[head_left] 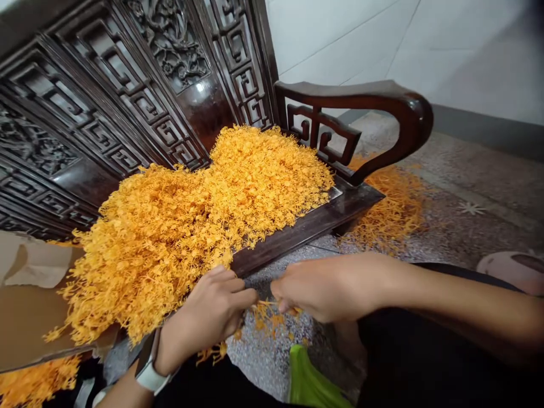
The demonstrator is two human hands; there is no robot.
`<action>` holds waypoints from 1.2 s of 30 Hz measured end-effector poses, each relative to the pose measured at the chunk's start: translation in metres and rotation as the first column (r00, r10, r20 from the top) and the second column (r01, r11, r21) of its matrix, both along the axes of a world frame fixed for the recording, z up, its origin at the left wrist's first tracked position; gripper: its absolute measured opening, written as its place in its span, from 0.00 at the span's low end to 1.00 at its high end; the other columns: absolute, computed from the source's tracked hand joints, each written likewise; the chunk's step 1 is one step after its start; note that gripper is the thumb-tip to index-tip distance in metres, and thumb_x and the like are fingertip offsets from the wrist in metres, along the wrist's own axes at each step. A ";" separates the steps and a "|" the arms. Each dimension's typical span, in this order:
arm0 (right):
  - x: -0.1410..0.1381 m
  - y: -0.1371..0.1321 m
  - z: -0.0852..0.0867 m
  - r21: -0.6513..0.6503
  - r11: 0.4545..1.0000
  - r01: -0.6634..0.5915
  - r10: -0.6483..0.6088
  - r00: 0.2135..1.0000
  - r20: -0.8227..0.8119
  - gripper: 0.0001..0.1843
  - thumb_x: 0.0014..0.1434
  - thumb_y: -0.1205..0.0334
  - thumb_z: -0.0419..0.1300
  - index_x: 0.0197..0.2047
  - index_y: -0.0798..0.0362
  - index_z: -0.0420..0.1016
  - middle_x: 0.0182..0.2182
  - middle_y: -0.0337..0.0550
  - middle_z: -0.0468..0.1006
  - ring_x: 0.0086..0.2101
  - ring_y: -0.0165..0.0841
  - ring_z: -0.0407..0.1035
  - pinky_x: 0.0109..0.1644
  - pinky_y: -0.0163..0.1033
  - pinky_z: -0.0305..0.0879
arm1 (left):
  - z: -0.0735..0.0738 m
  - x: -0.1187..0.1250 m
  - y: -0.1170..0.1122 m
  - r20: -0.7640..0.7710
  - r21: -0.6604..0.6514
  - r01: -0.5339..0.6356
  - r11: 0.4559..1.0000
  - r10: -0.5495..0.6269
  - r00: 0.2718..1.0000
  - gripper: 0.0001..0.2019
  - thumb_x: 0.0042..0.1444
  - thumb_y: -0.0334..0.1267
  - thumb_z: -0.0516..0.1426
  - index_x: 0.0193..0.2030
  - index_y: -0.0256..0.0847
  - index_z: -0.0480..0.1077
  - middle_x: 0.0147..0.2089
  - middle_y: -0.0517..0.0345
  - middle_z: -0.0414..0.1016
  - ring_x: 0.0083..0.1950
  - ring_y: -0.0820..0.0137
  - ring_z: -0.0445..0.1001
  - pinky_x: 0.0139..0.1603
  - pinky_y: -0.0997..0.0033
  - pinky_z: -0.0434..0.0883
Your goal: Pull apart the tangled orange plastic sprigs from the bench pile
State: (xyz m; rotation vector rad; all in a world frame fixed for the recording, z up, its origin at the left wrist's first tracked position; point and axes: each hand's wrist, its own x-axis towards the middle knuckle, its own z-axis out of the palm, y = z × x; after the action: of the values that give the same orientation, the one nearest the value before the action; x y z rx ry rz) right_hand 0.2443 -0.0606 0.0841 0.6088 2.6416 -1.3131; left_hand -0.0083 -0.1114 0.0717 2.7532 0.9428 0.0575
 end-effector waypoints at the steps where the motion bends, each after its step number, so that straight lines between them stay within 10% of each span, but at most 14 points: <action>1: 0.000 0.001 0.004 0.009 1.000 -0.018 0.018 1.000 0.017 0.17 0.54 0.81 0.58 0.44 0.59 0.80 0.39 0.48 0.83 0.36 0.35 0.73 0.36 0.36 0.57 | 0.003 0.002 -0.001 0.008 0.014 -0.006 1.000 0.006 1.000 0.14 0.55 0.19 0.49 0.34 0.41 0.69 0.28 0.61 0.66 0.32 0.67 0.59 0.36 0.63 0.55; 7: 0.016 0.002 0.017 -0.042 0.993 -0.113 0.114 0.993 0.015 0.12 0.58 0.81 0.59 0.29 0.55 0.74 0.26 0.37 0.74 0.27 0.29 0.64 0.31 0.35 0.53 | 0.014 -0.018 0.003 -0.031 0.074 -0.035 0.997 0.037 0.999 0.14 0.52 0.18 0.48 0.31 0.40 0.68 0.27 0.60 0.68 0.31 0.68 0.63 0.37 0.63 0.58; 14: 0.055 0.001 0.001 -0.249 0.968 -0.022 0.001 0.996 -0.087 0.09 0.69 0.65 0.60 0.36 0.56 0.79 0.31 0.40 0.78 0.32 0.29 0.71 0.36 0.33 0.62 | 0.004 -0.080 0.023 0.287 0.190 -0.505 0.842 0.445 0.848 0.07 0.71 0.33 0.54 0.42 0.40 0.73 0.33 0.59 0.77 0.32 0.71 0.74 0.34 0.71 0.65; 22: 0.046 -0.016 0.011 -0.518 0.834 -0.191 0.052 0.961 -0.272 0.12 0.70 0.56 0.62 0.40 0.56 0.80 0.34 0.43 0.79 0.36 0.31 0.74 0.43 0.35 0.69 | -0.005 -0.036 -0.004 0.019 0.187 -0.258 0.948 0.259 0.966 0.10 0.73 0.32 0.50 0.41 0.40 0.70 0.31 0.58 0.71 0.33 0.67 0.69 0.39 0.65 0.63; 25: 0.043 0.002 0.015 -0.624 0.704 -0.340 0.149 0.929 -0.338 0.14 0.65 0.51 0.68 0.39 0.55 0.78 0.34 0.43 0.78 0.35 0.32 0.75 0.43 0.36 0.71 | -0.006 -0.026 -0.005 -0.061 0.129 -0.187 0.974 0.196 0.979 0.10 0.72 0.30 0.49 0.40 0.41 0.69 0.32 0.58 0.72 0.35 0.65 0.68 0.39 0.63 0.63; 28: 0.025 0.034 0.010 -0.775 0.586 -0.236 -0.364 0.778 -0.512 0.15 0.62 0.53 0.71 0.44 0.52 0.74 0.38 0.42 0.78 0.37 0.32 0.75 0.45 0.37 0.73 | -0.011 -0.011 -0.003 -0.134 0.100 -0.119 0.988 0.132 0.982 0.10 0.70 0.28 0.50 0.38 0.41 0.67 0.31 0.58 0.71 0.34 0.64 0.68 0.38 0.62 0.62; 30: 0.005 0.053 0.004 -0.909 0.410 -0.083 -0.830 0.379 -0.409 0.13 0.64 0.54 0.66 0.45 0.50 0.70 0.41 0.43 0.77 0.39 0.32 0.75 0.46 0.38 0.74 | -0.014 0.001 -0.001 -0.162 0.099 -0.084 0.992 0.099 0.982 0.10 0.69 0.28 0.50 0.36 0.42 0.67 0.31 0.58 0.72 0.33 0.64 0.68 0.39 0.61 0.62; 31: -0.006 0.059 0.001 -0.958 0.285 -0.042 -0.933 0.217 -0.287 0.11 0.66 0.54 0.63 0.45 0.50 0.68 0.42 0.44 0.76 0.40 0.33 0.75 0.46 0.39 0.74 | -0.015 0.006 0.001 -0.164 0.103 -0.079 0.992 0.096 0.982 0.10 0.69 0.29 0.51 0.36 0.42 0.67 0.31 0.58 0.73 0.33 0.65 0.69 0.39 0.61 0.62; 33: -0.027 0.061 -0.004 -0.994 0.102 0.047 -0.982 0.162 -0.093 0.08 0.66 0.58 0.59 0.44 0.52 0.66 0.41 0.45 0.74 0.36 0.32 0.73 0.41 0.38 0.72 | -0.018 0.014 0.006 -0.134 0.114 -0.106 0.988 0.121 0.984 0.10 0.70 0.31 0.51 0.36 0.41 0.68 0.31 0.57 0.74 0.33 0.65 0.70 0.39 0.62 0.62; 34: -0.036 0.058 -0.005 -0.989 0.096 0.112 -0.973 0.218 -0.070 0.06 0.64 0.61 0.59 0.43 0.53 0.67 0.40 0.45 0.74 0.33 0.30 0.71 0.37 0.36 0.68 | -0.019 0.017 0.010 -0.096 0.114 -0.138 0.984 0.150 0.984 0.10 0.71 0.32 0.51 0.36 0.41 0.69 0.31 0.57 0.74 0.33 0.65 0.71 0.38 0.63 0.62; 36: -0.047 0.045 -0.005 -0.933 0.271 0.239 -0.923 0.340 -0.181 0.06 0.61 0.65 0.60 0.42 0.55 0.69 0.38 0.44 0.73 0.30 0.28 0.66 0.33 0.35 0.62 | -0.021 0.018 0.020 0.031 0.058 -0.251 0.966 0.250 0.968 0.13 0.72 0.36 0.50 0.36 0.40 0.70 0.31 0.56 0.75 0.32 0.66 0.71 0.36 0.65 0.61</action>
State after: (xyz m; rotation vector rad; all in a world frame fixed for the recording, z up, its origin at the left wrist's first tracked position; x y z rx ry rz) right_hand 0.1968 -0.0157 0.0787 1.3197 1.5413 -3.3899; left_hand 0.0100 -0.0915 0.0503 2.6643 1.2987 0.1637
